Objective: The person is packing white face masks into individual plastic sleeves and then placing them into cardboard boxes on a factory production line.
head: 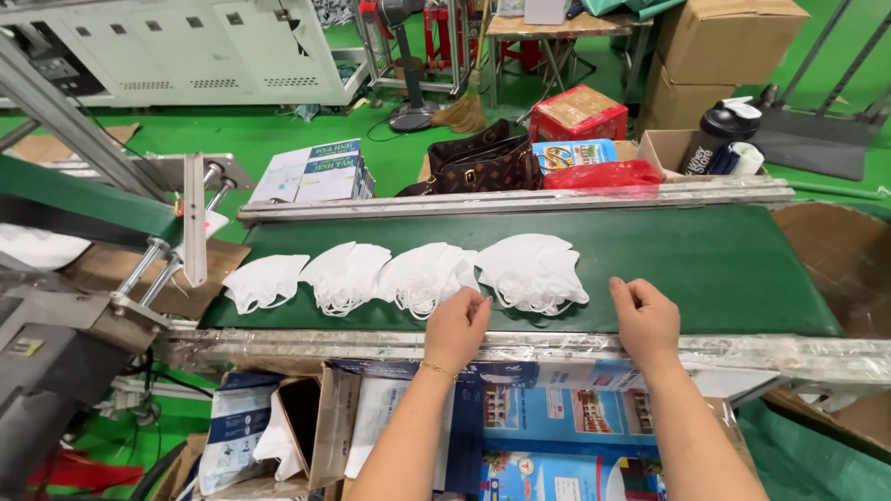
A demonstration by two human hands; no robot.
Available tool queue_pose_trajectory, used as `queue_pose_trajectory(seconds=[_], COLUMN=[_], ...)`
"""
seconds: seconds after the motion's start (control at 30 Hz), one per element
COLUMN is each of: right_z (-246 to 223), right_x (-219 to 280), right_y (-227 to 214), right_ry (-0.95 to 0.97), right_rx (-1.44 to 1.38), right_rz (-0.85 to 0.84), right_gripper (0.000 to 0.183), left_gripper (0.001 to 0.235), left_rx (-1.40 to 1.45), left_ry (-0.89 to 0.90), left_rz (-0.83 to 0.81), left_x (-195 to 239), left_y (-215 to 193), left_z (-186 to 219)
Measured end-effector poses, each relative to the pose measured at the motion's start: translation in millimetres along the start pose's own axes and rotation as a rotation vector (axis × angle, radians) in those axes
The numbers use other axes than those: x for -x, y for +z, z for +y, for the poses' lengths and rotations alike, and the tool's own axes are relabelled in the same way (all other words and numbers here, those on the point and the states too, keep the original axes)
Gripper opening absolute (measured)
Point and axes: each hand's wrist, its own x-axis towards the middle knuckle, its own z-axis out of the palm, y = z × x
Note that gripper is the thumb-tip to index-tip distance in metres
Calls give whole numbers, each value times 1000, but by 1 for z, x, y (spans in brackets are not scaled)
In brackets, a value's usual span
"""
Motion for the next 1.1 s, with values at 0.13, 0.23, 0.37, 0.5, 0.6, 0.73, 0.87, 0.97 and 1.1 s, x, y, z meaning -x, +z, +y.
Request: queue_pose_trajectory(seconds=[0.13,0.23,0.37,0.5,0.6,0.73,0.87,0.97,1.1], right_z=[-4,-4,-4,-8,-11,-8,-6,-8,-1], right_x=[-3,-7,-8,-8,-10,-5,-9,-7,-2], right_y=[-1,0,1,1,3,3,5,4,3], right_ry=[21,29,22,18,40,43,12,31,-37], right_rx=[21,10,46,93,78,147,158,157,130], right_rz=[24,51,60,74,66,29,56,44,51], right_gripper=[42,38,36,36,36,36,36,35,35], left_gripper=[13,24,32,20,21,68,96,78,60], left_rx=[12,-134,-339,-265,-124,-163,-472,-520,-564], left_ry=[171,357,384,354,406,321,97,85,179], left_rz=[71,113,129,172,166,-100,-392,-327,-214], left_x=[-13,-31,-46,-49,-54,-41,-57,-57,-60], left_y=[5,12,32,54,69,73,70,108,125], left_z=[-5,-3,-7,-9,-14,14,50,16,-29])
